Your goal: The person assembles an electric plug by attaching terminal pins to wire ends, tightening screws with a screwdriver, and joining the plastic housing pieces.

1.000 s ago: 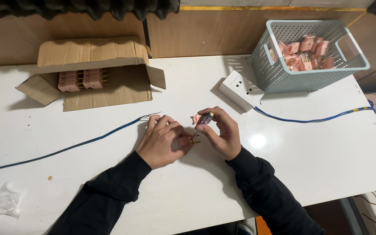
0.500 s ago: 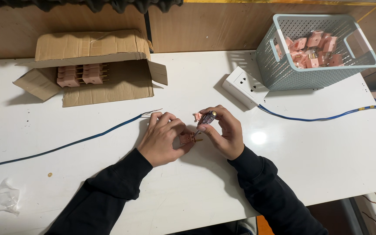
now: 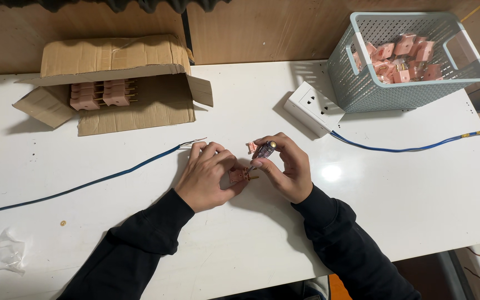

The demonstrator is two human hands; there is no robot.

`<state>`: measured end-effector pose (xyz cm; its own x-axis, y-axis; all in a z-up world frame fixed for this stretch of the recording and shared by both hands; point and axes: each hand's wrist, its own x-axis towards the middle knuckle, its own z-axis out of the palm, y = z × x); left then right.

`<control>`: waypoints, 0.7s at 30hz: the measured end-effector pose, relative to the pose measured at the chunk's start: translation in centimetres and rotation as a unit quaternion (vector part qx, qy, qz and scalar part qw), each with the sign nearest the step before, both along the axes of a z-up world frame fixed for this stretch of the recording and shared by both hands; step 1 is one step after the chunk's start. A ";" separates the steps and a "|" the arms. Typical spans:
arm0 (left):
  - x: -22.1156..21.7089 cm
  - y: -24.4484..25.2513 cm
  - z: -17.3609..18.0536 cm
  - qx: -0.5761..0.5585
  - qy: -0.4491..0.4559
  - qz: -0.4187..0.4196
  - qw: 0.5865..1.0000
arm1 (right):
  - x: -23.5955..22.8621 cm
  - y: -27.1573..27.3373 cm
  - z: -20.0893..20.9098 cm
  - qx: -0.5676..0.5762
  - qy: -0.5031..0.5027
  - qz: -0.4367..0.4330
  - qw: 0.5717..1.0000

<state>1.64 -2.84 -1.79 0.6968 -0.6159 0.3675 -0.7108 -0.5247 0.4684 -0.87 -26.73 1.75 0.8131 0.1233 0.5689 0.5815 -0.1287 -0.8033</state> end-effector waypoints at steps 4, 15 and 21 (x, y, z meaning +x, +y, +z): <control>0.2 0.0 -0.4 -0.001 -0.008 0.002 1.000 | 0.1 0.0 -0.1 -0.001 -0.003 0.001 1.000; 0.2 0.1 -0.7 0.006 0.005 -0.003 1.000 | 0.1 0.1 0.0 -0.019 -0.016 -0.008 1.000; 0.2 0.1 -0.6 0.007 0.001 -0.004 1.000 | 0.2 -0.1 -0.3 -0.018 -0.013 -0.005 1.000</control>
<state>1.86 -2.71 -2.42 0.6920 -0.6267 0.3583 -0.7147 -0.5249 0.4622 -0.70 -26.80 1.43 0.7992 0.1351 0.5857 0.6010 -0.1633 -0.7824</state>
